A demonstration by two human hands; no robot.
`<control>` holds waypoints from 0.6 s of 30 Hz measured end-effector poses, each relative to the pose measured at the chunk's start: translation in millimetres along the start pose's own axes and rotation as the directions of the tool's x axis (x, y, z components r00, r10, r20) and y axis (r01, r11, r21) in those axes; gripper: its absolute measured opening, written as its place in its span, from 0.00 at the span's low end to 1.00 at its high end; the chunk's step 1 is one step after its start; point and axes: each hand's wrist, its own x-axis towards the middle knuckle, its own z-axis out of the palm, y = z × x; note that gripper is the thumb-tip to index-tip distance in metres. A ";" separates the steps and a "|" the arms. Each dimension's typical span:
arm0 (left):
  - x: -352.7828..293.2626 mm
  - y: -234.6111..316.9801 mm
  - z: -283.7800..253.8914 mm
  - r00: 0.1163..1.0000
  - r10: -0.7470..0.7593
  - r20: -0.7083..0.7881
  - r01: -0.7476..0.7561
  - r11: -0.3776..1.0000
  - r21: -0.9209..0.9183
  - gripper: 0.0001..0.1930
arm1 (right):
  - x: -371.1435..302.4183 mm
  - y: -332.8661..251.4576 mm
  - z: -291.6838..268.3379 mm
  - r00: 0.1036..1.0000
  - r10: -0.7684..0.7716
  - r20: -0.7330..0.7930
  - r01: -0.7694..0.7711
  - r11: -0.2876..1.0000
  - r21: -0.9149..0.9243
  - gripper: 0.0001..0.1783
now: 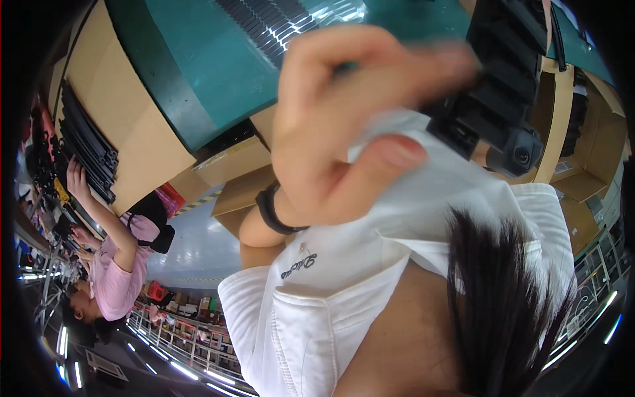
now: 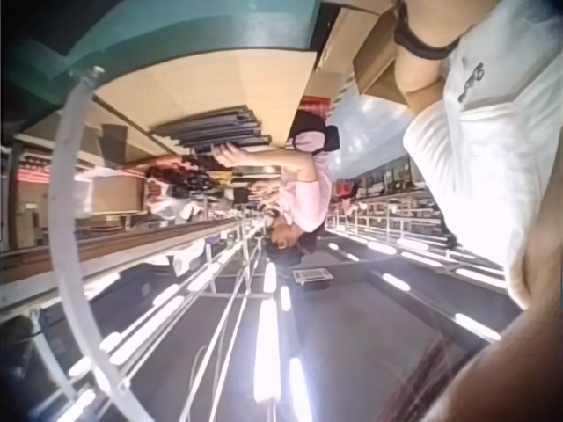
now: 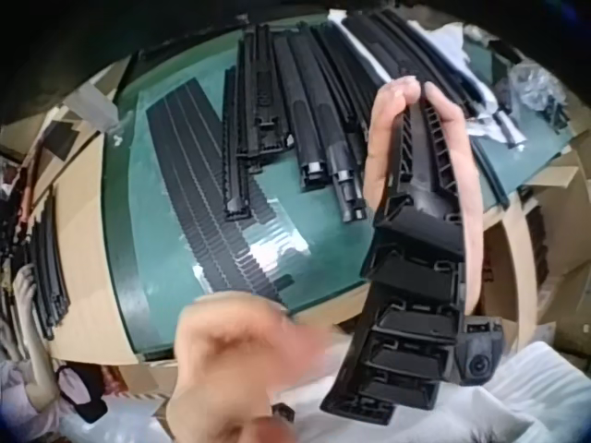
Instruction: The worker is manually assembling and inspecting black plastic components at a factory workbench.
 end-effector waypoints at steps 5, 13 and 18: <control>6.3 10.2 2.0 0.845 -0.516 0.137 0.479 0.620 -0.621 0.21 | 2.5 -0.2 -7.4 1.000 -0.029 0.008 0.029 0.999 -0.044 0.08; -3.2 2.2 6.9 0.800 -0.593 0.089 0.560 0.686 -0.464 0.17 | -13.3 38.2 20.9 0.946 -0.325 -0.016 0.296 0.878 -0.377 0.09; -30.1 -27.1 12.3 0.787 -0.587 -0.191 0.598 0.802 -0.002 0.15 | -6.1 -8.5 -6.2 0.944 -0.314 -0.102 0.253 0.886 -0.389 0.11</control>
